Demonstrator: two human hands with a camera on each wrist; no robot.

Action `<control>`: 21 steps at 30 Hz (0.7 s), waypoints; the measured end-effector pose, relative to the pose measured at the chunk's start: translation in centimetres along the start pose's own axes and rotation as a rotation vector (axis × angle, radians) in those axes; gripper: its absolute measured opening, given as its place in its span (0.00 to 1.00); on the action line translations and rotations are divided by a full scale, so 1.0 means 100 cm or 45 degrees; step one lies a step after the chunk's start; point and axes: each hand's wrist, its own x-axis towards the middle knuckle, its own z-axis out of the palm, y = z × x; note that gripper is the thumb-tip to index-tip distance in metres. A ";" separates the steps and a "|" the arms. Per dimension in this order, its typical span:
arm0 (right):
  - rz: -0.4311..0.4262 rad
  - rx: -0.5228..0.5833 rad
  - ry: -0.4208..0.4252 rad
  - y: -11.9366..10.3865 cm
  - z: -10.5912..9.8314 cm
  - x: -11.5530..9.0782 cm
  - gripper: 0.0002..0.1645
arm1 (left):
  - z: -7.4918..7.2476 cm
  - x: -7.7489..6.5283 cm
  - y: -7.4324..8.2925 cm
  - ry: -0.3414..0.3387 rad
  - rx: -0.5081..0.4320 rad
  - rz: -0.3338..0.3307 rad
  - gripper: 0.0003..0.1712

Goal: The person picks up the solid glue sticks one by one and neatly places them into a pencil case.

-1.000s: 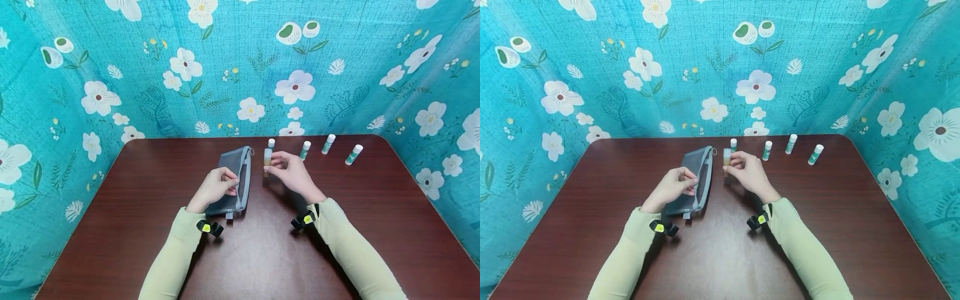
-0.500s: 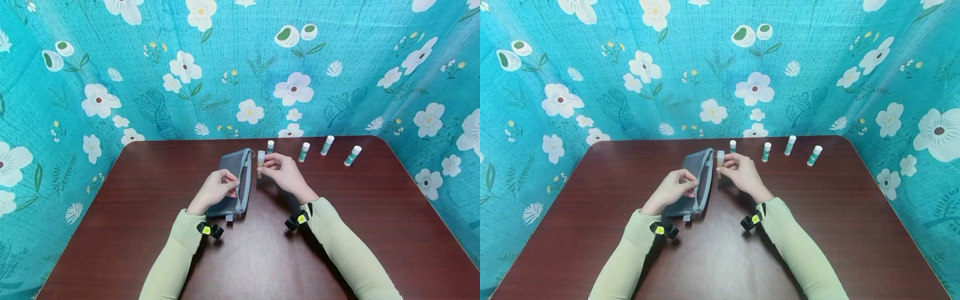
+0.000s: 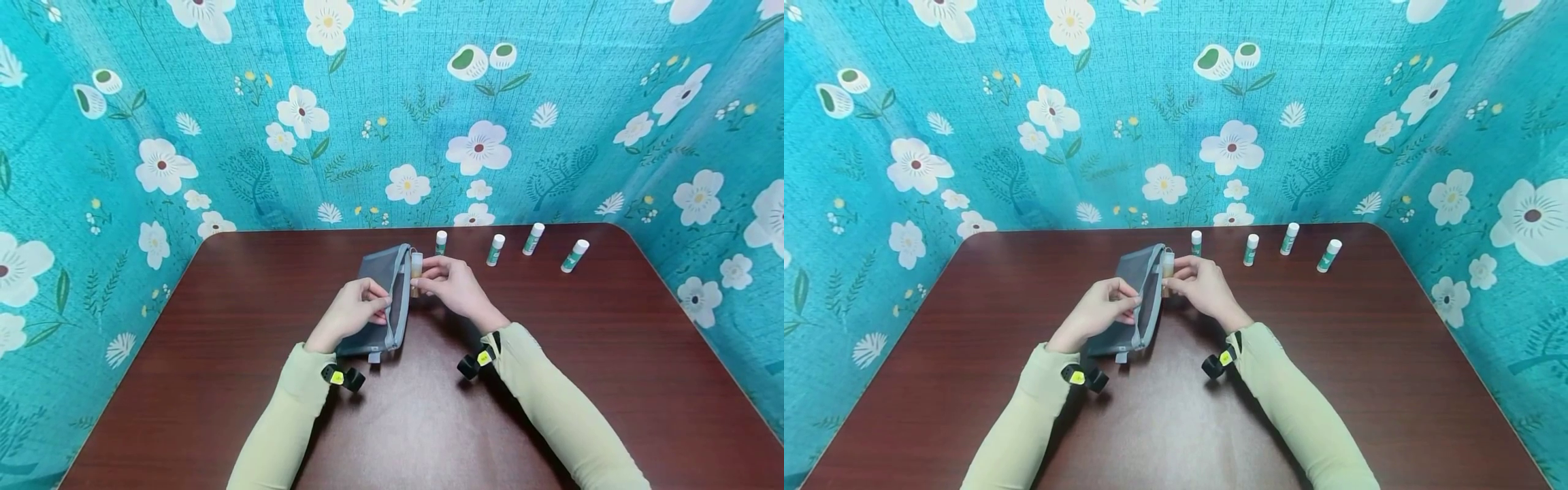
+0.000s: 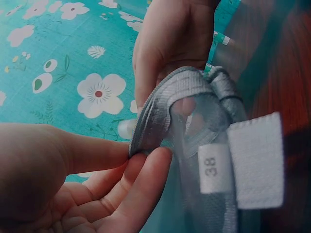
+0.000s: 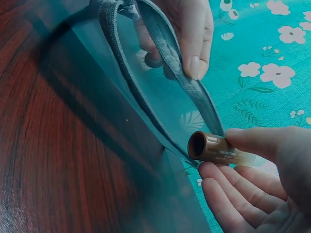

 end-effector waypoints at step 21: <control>0.153 -0.044 -0.051 0.014 0.015 0.007 0.25 | 0.003 0.000 0.003 -0.026 -0.022 -0.016 0.06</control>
